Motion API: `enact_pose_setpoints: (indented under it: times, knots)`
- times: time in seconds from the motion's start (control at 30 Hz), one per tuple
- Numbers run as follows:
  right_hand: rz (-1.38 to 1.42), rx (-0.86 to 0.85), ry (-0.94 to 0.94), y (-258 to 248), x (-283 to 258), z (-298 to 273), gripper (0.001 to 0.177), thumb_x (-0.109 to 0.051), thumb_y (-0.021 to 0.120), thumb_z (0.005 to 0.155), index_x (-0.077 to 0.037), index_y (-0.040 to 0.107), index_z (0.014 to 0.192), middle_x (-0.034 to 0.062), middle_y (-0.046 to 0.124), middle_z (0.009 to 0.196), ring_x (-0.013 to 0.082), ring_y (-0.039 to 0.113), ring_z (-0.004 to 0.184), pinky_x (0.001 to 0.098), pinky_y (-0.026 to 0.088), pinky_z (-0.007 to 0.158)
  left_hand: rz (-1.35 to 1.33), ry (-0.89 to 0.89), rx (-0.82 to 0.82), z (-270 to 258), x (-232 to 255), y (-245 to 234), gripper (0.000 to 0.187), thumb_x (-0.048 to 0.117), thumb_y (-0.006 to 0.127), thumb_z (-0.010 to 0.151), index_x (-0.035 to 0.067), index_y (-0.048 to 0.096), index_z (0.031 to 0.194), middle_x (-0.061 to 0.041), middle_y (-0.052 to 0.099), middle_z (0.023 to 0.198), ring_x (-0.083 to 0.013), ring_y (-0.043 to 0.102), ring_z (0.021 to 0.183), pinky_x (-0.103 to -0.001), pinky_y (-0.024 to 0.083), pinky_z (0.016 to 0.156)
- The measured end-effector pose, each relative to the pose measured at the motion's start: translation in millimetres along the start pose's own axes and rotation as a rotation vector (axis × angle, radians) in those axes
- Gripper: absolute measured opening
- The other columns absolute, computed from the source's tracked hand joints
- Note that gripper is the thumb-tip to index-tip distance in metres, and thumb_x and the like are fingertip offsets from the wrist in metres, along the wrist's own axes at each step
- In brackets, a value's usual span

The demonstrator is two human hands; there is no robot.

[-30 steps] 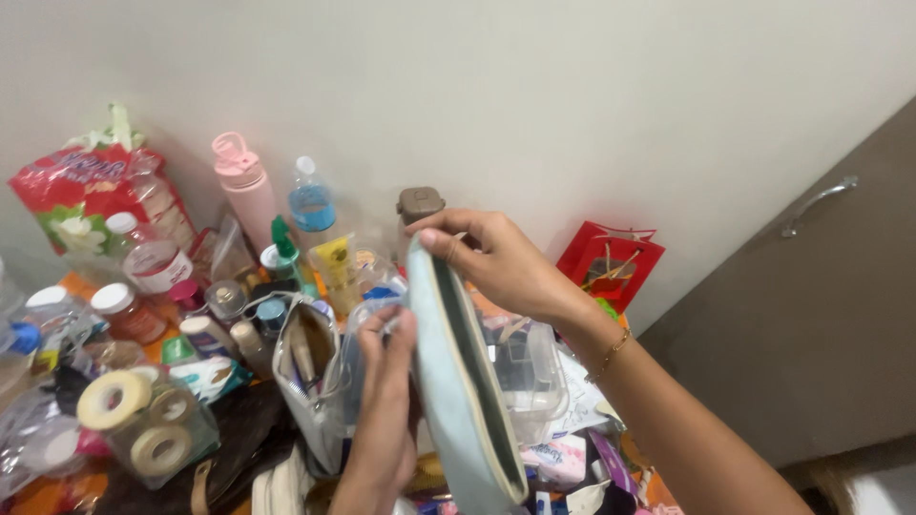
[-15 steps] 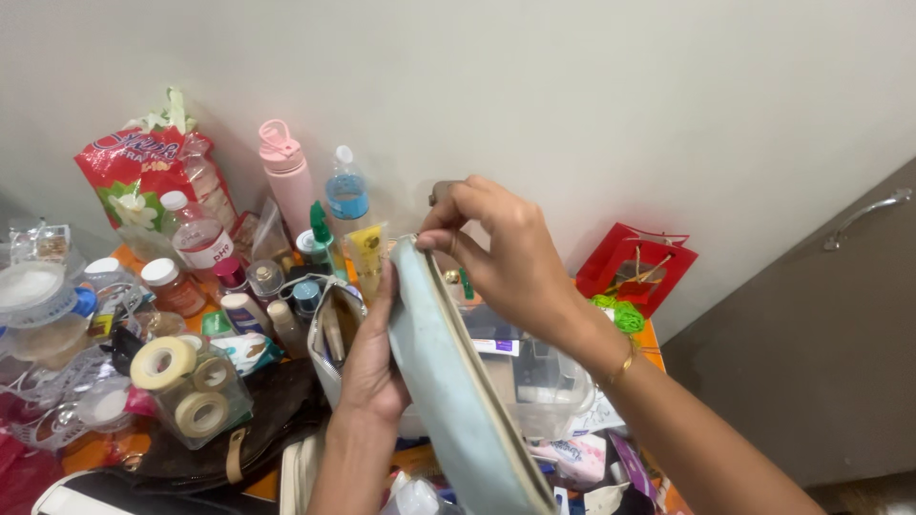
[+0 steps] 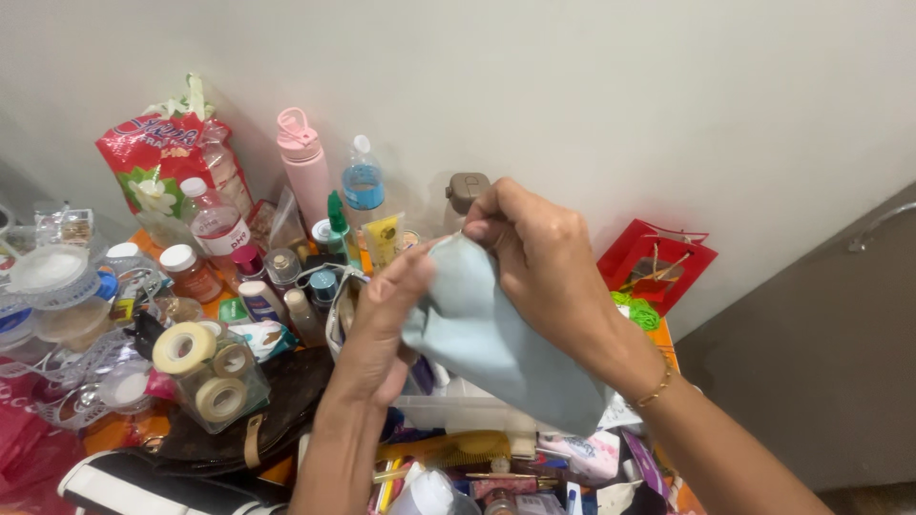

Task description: The person transfers cosmetic items from a light-colored pouch into a clear plastic storage container. They place the container on a shelf inside a cabinet and then return to the table to pick up more items, including a pink tube, to add to the container.

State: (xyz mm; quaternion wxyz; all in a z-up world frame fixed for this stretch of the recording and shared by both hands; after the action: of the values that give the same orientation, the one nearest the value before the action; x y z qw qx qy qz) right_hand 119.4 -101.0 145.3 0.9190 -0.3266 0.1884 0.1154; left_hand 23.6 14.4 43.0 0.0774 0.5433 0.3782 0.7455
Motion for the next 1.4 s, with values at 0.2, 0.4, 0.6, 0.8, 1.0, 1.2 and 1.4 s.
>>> enact_pose_setpoints:
  times: [0.2, 0.4, 0.6, 0.8, 1.0, 1.2, 1.4]
  knots:
    - [-0.026, -0.063, -0.067, 5, -6, 6, 0.012, 0.01, 0.065, 0.09, 0.003, 0.059, 0.097, 0.017, 0.071, 0.088, 0.0282, 0.074, 0.077, 0.0372, 0.055, 0.065, 0.15, 0.138, -0.081, 5, 10, -1, 0.032, 0.028, 0.069, 0.1, -0.003, 0.072, 0.108, -0.007, 0.076, 0.093, -0.0105, 0.069, 0.079, -0.026, 0.056, 0.073]
    - [-0.267, -0.177, -0.272, 0, -7, 18, 0.016, -0.006, 0.072, 0.093, -0.004, 0.057, 0.089, 0.0032, 0.075, 0.087, 0.0233, 0.069, 0.07, 0.0373, 0.049, 0.065, 0.123, 0.156, -0.027, 18, 12, -11, 0.035, 0.033, 0.065, 0.099, 0.0, 0.075, 0.1, -0.004, 0.075, 0.086, -0.0075, 0.066, 0.072, -0.023, 0.053, 0.067]
    - [-0.314, -0.226, -0.308, -1, -5, 12, 0.013, -0.003, 0.071, 0.09, -0.007, 0.059, 0.087, -0.0003, 0.073, 0.079, 0.0199, 0.068, 0.071, 0.0367, 0.047, 0.067, 0.152, 0.16, -0.033, 23, 7, -32, 0.032, 0.031, 0.065, 0.102, 0.001, 0.075, 0.096, -0.001, 0.072, 0.08, -0.0066, 0.061, 0.067, -0.022, 0.049, 0.062]
    - [-0.295, -0.25, -0.259, -23, 23, 1, 0.014, -0.003, 0.074, 0.079, -0.008, 0.063, 0.086, 0.005, 0.071, 0.081, 0.0251, 0.068, 0.077, 0.0346, 0.052, 0.072, 0.032, 0.256, 0.207, 31, 31, -102, 0.019, 0.025, 0.064, 0.097, 0.008, 0.071, 0.102, -0.002, 0.075, 0.092, -0.0123, 0.071, 0.079, -0.031, 0.059, 0.073]
    - [-0.121, -0.264, 0.258, -50, 52, -2, 0.007, -0.008, 0.066, 0.092, -0.006, 0.07, 0.098, 0.0022, 0.079, 0.094, 0.0166, 0.075, 0.086, 0.0346, 0.062, 0.072, -0.047, 0.384, 0.204, 34, 41, -114, 0.022, 0.025, 0.061, 0.104, 0.006, 0.072, 0.107, -0.001, 0.074, 0.1, -0.0108, 0.068, 0.088, -0.028, 0.055, 0.083]
    - [0.24, -0.344, 0.622, -58, 53, -9, 0.047, -0.022, 0.073, 0.082, -0.016, 0.064, 0.128, -0.0041, 0.077, 0.112, 0.0125, 0.079, 0.092, 0.0318, 0.062, 0.076, -0.066, 0.374, 0.091, 42, 25, -74, 0.02, 0.026, 0.061, 0.105, 0.01, 0.072, 0.099, 0.0, 0.072, 0.094, -0.0101, 0.066, 0.091, -0.029, 0.052, 0.09]
    - [0.006, -0.357, 0.701, -87, 51, -28, 0.027, -0.025, 0.074, 0.082, -0.003, 0.082, 0.096, 0.0056, 0.082, 0.074, 0.0127, 0.075, 0.068, 0.0302, 0.064, 0.063, -0.029, 0.287, -0.022, 69, -4, -18, 0.026, 0.029, 0.062, 0.104, 0.007, 0.075, 0.099, -0.001, 0.073, 0.092, -0.0095, 0.062, 0.088, -0.028, 0.048, 0.087]
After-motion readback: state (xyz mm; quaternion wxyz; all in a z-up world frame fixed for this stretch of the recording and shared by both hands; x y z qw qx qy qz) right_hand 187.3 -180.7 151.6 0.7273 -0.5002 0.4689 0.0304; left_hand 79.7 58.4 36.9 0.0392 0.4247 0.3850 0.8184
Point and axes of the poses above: each hand's wrist, its own z-axis towards the middle knuckle, its own y-axis out of the palm, x = y × z, the point moved 3 cm from there along z, towards the middle knuckle
